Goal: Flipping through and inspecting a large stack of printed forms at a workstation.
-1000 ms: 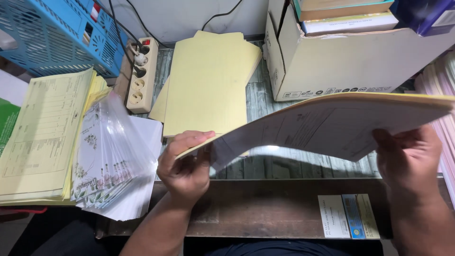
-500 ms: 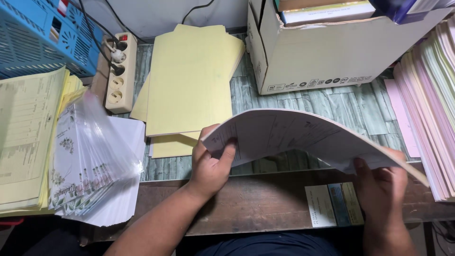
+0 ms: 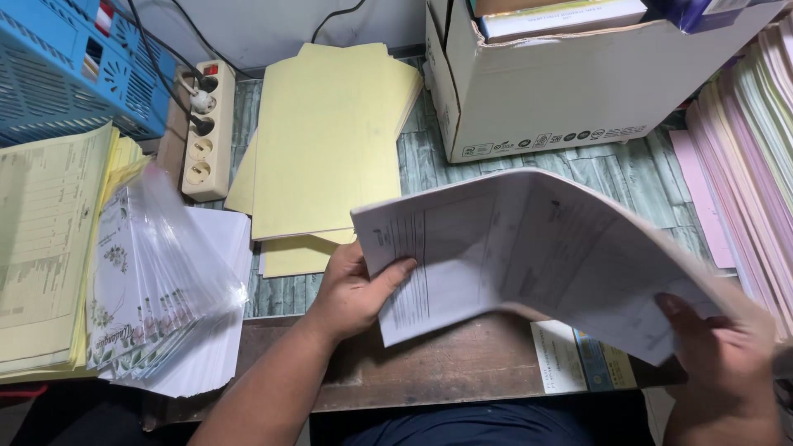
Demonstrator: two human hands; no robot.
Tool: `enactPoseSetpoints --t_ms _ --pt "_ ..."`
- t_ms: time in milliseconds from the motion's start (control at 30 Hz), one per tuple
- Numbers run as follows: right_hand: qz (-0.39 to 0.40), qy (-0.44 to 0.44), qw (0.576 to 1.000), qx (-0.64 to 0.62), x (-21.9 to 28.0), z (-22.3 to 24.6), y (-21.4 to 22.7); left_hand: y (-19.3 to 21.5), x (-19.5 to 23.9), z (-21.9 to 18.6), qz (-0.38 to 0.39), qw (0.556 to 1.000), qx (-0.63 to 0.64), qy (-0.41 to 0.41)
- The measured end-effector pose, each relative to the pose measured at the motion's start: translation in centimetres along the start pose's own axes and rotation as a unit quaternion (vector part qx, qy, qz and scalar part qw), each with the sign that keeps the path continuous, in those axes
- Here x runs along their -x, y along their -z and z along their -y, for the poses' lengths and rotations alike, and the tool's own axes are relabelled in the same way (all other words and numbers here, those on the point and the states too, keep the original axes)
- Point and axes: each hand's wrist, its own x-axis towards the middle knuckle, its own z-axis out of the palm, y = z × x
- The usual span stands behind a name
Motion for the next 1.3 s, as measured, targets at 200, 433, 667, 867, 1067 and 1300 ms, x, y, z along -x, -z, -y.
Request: enactPoseSetpoints --t_ms 200,433,667,867,1067,1300 --pt "0.113 -0.193 0.972 -0.075 -4.9 -2.3 -0.6 -3.2 -1.4 -0.9 0.023 0.938 0.009 0.346" --pt "0.174 -0.183 0.966 -0.047 -0.7 -3.0 0.8 -4.1 -0.5 -1.0 0.082 0.974 0.003 0.211" --pt "0.067 -0.219 0.963 -0.140 -1.7 0.5 -1.7 -4.2 -0.3 0.0 0.128 0.984 0.007 0.120" --pt "0.101 -0.211 0.971 -0.053 -3.0 0.9 -1.3 -2.2 -1.2 -1.6 0.030 0.978 -0.206 0.010" --pt "0.141 -0.155 0.977 -0.035 -4.6 -1.5 -0.5 5.5 -2.4 -1.0 -0.059 0.901 -0.417 -0.109" --pt "0.142 -0.133 0.981 -0.002 -4.7 -1.5 -0.5 7.8 -2.3 -0.6 0.027 0.905 -0.423 0.023"
